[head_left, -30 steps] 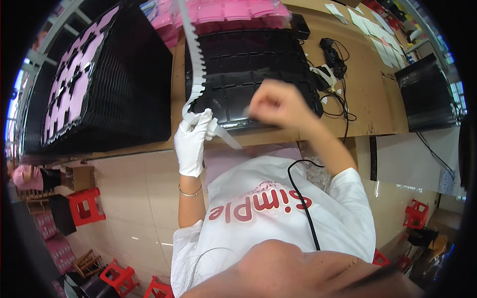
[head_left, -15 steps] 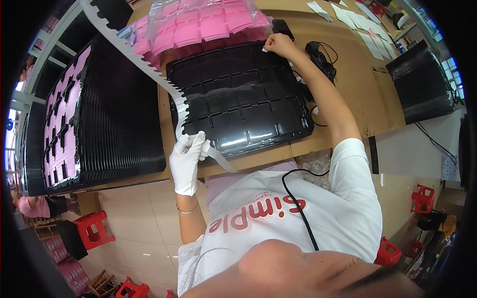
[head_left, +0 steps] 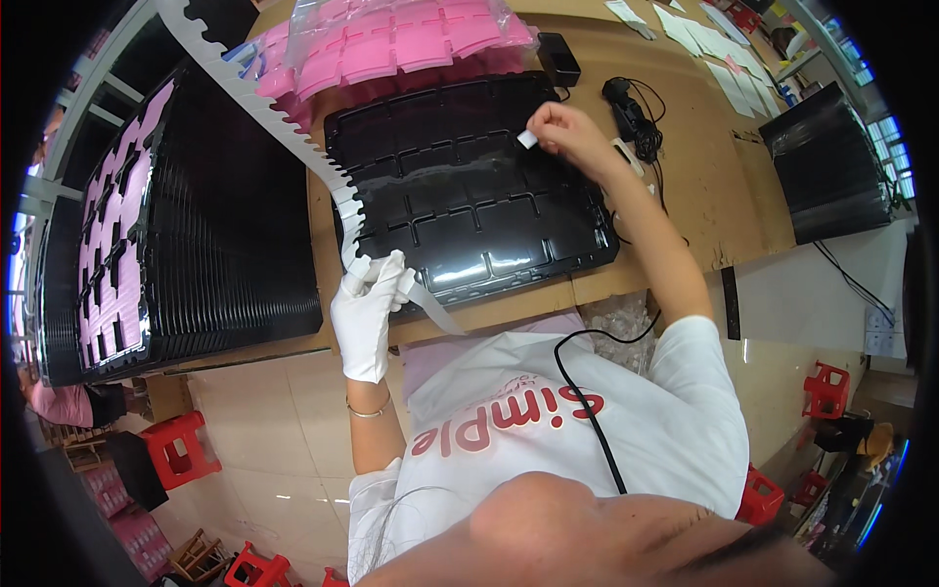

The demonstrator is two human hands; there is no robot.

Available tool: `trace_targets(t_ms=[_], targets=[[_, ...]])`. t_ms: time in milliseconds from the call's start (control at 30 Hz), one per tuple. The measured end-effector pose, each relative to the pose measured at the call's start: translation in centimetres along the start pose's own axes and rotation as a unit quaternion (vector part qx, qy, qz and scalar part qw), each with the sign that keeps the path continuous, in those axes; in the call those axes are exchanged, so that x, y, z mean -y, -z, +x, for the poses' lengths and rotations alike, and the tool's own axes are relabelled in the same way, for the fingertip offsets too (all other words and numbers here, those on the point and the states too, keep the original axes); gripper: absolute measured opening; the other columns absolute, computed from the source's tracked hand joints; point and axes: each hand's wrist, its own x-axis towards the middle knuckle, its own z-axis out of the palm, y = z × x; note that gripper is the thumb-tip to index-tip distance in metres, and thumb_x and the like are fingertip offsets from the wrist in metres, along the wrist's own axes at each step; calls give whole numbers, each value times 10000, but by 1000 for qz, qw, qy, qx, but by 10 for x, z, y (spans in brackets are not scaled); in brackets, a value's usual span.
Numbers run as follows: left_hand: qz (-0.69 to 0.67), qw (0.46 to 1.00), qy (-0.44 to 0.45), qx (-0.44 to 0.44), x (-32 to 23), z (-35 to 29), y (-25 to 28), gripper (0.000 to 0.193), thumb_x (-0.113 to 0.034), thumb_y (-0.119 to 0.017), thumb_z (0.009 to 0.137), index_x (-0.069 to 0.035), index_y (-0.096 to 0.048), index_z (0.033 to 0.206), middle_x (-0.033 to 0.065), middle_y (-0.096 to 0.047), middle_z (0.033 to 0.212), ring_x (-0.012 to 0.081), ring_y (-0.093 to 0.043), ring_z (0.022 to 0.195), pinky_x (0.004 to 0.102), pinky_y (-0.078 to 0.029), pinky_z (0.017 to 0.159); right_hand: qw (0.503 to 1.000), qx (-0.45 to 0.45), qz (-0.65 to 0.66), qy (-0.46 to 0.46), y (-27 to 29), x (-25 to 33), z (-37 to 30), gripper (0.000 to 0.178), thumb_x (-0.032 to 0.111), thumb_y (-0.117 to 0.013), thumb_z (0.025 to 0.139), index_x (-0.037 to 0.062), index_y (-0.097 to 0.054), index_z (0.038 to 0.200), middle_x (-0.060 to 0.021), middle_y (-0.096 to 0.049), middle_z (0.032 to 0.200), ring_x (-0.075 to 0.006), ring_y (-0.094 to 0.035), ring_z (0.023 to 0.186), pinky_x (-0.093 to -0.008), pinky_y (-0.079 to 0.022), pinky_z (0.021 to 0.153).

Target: The person assembles black plastic trays by applying a white adhesive strip to the edge of each tray and then placing a pink plastic insert into the tray. The person repeats this process for multiple trays, stacking the finished units to the side.

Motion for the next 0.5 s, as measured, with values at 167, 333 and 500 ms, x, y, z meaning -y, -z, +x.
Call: trace_targets(t_ms=[167, 333, 500], targets=[[-40, 999, 19, 12, -8, -9, -16, 178, -136, -733, 853, 8, -690, 947, 28, -667, 768, 50, -526, 574, 193, -358, 517, 926, 25, 368, -80, -95, 15, -80, 130, 60, -521, 874, -5, -569, 976, -163, -617, 910, -137, -551, 740, -233, -454, 667], [-84, 994, 14, 61, 8, -13, -28, 183, -139, -731, 854, 7, -689, 955, 15, -654, 776, 51, -528, 588, 192, -372, 524, 978, 20, 183, -95, -169, 17, -111, 150, 130, -650, 886, 9, -630, 973, -42, -639, 871, -71, -568, 749, -201, -447, 690], [-99, 992, 30, 77, 2, -19, -34, 186, -140, -728, 855, 1, -690, 969, 32, -671, 798, 54, -530, 591, 191, -401, 538, 985, -69, -48, 150, -177, 9, -122, 90, 31, -719, 810, 7, -653, 865, -22, -641, 824, -77, -581, 737, -216, -465, 671]])
